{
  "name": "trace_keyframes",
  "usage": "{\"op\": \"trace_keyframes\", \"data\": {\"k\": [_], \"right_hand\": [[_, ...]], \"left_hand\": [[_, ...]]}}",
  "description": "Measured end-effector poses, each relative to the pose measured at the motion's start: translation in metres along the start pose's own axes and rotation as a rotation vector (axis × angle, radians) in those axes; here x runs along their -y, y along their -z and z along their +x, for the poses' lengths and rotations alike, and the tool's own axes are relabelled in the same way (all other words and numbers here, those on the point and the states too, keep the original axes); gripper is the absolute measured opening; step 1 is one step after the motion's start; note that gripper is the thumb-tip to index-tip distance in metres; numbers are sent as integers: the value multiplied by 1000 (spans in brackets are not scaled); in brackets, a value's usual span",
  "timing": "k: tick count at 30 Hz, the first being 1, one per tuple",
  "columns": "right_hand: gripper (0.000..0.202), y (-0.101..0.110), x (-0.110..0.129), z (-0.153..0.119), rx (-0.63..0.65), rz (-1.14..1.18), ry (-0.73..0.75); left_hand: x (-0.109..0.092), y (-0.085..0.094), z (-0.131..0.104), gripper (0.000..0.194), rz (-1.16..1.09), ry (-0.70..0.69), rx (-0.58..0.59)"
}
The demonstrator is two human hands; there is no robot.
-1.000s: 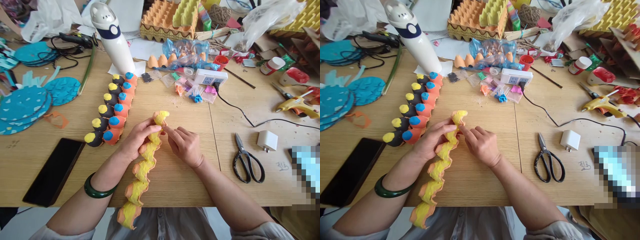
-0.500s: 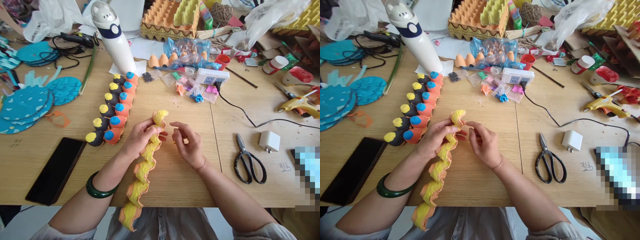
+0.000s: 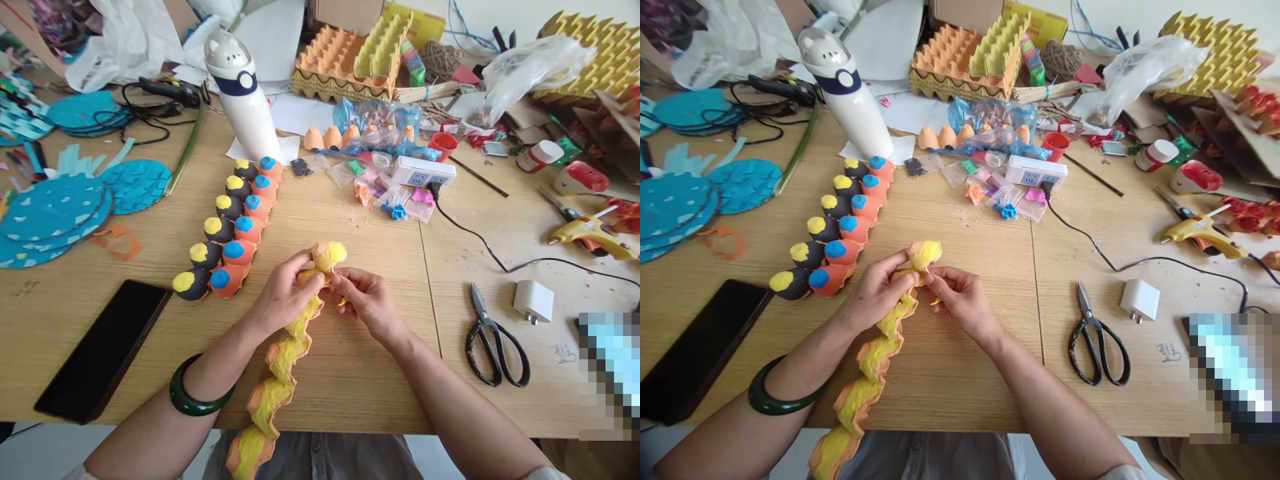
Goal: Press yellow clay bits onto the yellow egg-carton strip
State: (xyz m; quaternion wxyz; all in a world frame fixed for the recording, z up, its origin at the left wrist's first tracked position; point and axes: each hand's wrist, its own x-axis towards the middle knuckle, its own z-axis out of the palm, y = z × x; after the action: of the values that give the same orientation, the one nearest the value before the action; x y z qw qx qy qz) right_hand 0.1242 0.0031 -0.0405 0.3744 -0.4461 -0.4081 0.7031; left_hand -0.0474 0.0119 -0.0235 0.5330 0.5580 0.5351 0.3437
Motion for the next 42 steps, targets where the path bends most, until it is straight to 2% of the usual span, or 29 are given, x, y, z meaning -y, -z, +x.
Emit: {"op": "trace_keyframes", "data": {"k": [3, 9, 16, 21, 24, 30, 35, 42], "right_hand": [[46, -2, 0, -1, -18, -19, 61], [44, -1, 2, -2, -111, -65, 149], [40, -1, 3, -3, -75, -36, 165], [41, -3, -2, -6, -40, -121, 218], [40, -4, -6, -7, -20, -146, 250], [39, -4, -5, -5, -34, -107, 220], [38, -2, 5, -5, -53, -29, 173], [37, 4, 6, -3, 33, 67, 38]], "left_hand": [[1, -1, 0, 29, 1, 35, -3], [2, 3, 2, 36, -223, 36, 78], [-7, 3, 2, 35, -352, 190, 129], [-6, 2, 2, 24, -383, 207, 111], [-2, 4, 2, 19, -361, 167, 101], [1, 5, 1, 21, -356, 139, 148], [-3, 7, 0, 39, -465, 178, 244], [-4, 7, 1, 40, -459, 148, 204]]}}
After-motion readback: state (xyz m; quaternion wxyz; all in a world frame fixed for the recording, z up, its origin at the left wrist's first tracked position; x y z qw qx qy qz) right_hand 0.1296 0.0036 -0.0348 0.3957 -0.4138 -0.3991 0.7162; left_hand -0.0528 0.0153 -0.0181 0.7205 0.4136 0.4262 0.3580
